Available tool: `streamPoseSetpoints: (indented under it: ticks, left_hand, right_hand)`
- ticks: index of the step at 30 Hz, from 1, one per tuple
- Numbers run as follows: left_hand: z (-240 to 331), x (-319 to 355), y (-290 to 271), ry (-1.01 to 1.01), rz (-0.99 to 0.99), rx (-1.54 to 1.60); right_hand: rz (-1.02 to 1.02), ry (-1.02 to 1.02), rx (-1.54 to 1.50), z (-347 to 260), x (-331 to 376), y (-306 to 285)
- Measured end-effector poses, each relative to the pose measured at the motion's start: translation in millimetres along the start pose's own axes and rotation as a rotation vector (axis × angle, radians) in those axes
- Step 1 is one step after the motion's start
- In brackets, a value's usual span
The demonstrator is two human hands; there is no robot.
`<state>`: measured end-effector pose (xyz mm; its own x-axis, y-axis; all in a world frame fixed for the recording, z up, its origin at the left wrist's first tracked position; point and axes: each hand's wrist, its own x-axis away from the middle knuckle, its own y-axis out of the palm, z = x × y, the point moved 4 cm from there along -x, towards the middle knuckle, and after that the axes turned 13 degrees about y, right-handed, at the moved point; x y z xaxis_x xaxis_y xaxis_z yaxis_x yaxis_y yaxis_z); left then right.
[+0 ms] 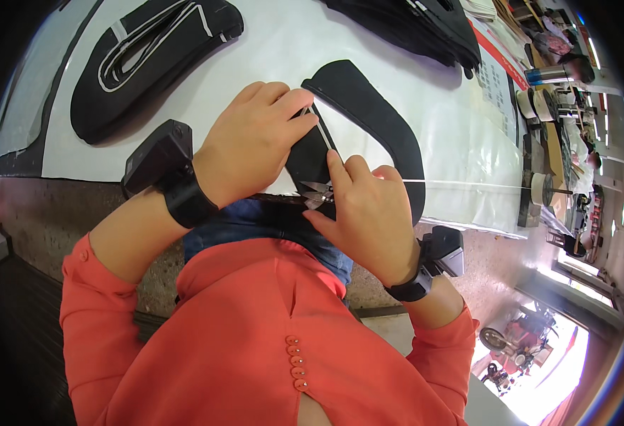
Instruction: The person is using small scissors to trim the excess material from black shoe upper components.
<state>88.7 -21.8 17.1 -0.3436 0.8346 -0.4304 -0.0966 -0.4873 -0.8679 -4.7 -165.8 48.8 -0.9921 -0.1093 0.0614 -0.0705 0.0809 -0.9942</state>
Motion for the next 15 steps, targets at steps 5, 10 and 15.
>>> streamPoseSetpoints:
  ticks: [5, 10, 15]
  left_hand:
    - [7.1, 8.2, -3.1, 0.043, 0.030, -0.062]
    - [33.7, 31.7, -10.5, -0.107, -0.034, -0.045]
    - [47.0, 52.2, -10.6, -0.205, -0.031, -0.016]
  right_hand:
    - [-0.110, 0.011, 0.058, 11.3, -4.0, -15.2]
    - [-0.257, 0.011, -0.043, 41.7, -0.6, -20.8]
    - [-0.215, 0.028, -0.309, 63.3, -6.7, -15.4]
